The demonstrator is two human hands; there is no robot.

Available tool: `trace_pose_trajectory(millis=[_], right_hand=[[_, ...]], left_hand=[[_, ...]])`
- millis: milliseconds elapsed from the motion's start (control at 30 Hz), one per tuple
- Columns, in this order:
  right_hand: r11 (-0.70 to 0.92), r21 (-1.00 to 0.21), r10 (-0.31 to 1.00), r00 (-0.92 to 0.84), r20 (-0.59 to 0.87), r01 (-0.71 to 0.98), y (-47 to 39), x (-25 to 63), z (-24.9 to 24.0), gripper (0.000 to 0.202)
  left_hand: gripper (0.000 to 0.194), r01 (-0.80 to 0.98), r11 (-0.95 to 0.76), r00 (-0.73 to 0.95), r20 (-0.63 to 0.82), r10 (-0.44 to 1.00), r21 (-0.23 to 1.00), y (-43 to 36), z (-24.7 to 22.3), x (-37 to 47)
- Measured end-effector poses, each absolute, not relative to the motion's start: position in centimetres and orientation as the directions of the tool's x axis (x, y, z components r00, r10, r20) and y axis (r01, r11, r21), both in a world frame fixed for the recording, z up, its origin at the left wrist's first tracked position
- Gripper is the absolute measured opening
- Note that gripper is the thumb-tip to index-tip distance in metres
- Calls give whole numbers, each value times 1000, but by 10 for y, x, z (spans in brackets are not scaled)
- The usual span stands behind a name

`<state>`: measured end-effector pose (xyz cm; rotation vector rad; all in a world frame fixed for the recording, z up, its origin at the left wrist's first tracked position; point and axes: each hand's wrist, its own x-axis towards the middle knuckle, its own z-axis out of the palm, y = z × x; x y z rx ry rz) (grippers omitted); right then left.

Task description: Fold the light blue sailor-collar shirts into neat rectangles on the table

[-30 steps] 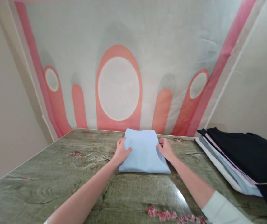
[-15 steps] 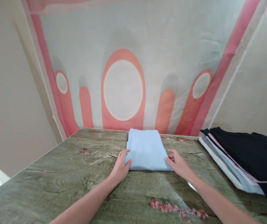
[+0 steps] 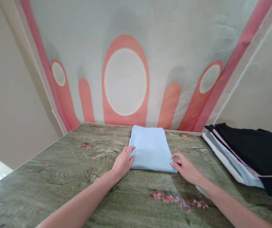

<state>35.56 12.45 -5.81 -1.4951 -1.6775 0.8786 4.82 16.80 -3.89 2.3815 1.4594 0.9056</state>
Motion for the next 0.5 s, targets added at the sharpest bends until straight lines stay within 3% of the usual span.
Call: trace_pose_trajectory(millis=[233, 367, 500], right_hand=[[114, -859, 992, -6, 128, 500, 124, 355, -57, 26], [166, -894, 983, 0, 182, 417, 120, 348, -53, 29], [163, -912, 982, 32, 189, 376, 117, 346, -55, 35]], left_hand=[[31, 728, -472, 304, 383, 872, 498, 165, -33, 52], [30, 616, -470, 277, 385, 880, 632, 165, -32, 56], [32, 500, -385, 279, 277, 919, 775, 164, -35, 47]])
